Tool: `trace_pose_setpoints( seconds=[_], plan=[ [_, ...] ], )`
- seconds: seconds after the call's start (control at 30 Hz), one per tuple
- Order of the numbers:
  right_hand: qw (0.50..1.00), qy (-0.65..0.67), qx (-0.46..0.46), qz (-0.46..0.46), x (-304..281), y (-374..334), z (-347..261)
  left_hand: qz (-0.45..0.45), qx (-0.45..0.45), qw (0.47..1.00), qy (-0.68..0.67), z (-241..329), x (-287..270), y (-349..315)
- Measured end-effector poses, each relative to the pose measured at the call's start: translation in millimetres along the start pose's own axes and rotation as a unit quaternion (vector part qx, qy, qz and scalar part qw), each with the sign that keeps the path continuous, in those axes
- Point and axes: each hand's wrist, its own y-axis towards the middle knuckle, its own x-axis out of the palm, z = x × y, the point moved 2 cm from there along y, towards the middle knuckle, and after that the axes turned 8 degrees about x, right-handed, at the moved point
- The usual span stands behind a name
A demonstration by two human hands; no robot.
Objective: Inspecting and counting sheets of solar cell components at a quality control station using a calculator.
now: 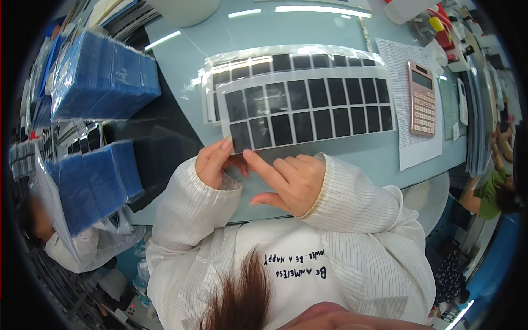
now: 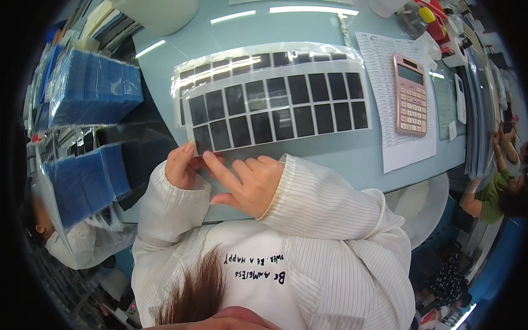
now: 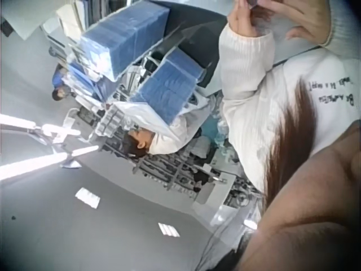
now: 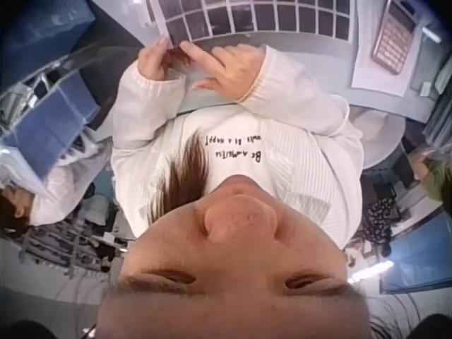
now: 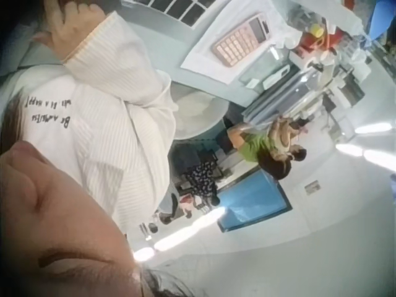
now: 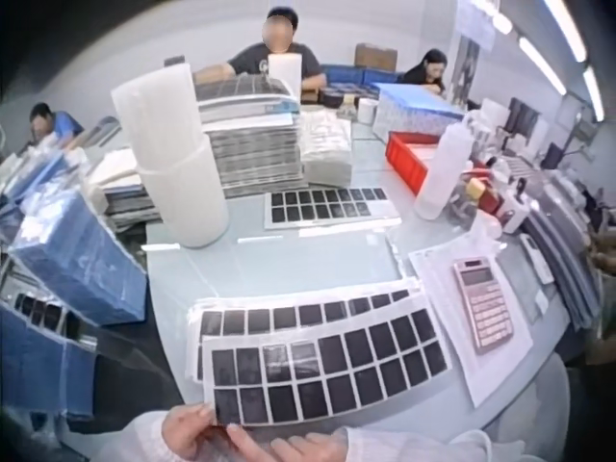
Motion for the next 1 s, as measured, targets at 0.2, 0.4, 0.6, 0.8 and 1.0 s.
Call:
trace_pose_setpoints(
  seconds=[0.2, 0.4, 0.6, 0.8, 1.0],
  plan=[
    [0.995, 0.021, -0.060, 0.083, -20.8, -41.6, 31.5, 0.053, 0.019, 0.998, 0.031, -9.1, -2.6, 6.4],
    [0.960, -0.092, 0.138, 0.223, -76.0, -120.2, 100.4, 0.217, 0.095, 0.971, 0.036, -21.2, -2.2, 5.9],
    [0.861, -0.119, 0.315, 0.382, -105.5, -202.1, 172.7, 0.264, 0.141, 0.953, 0.044, -27.5, -1.5, 3.7],
    [0.884, -0.036, 0.285, 0.370, -90.2, -211.5, 189.7, 0.286, 0.150, 0.946, 0.031, -32.2, -7.2, 1.0],
    [0.891, -0.096, 0.299, 0.329, -86.1, -208.8, 187.4, 0.273, 0.147, 0.949, 0.054, -35.1, -11.4, 0.1]
  ],
)
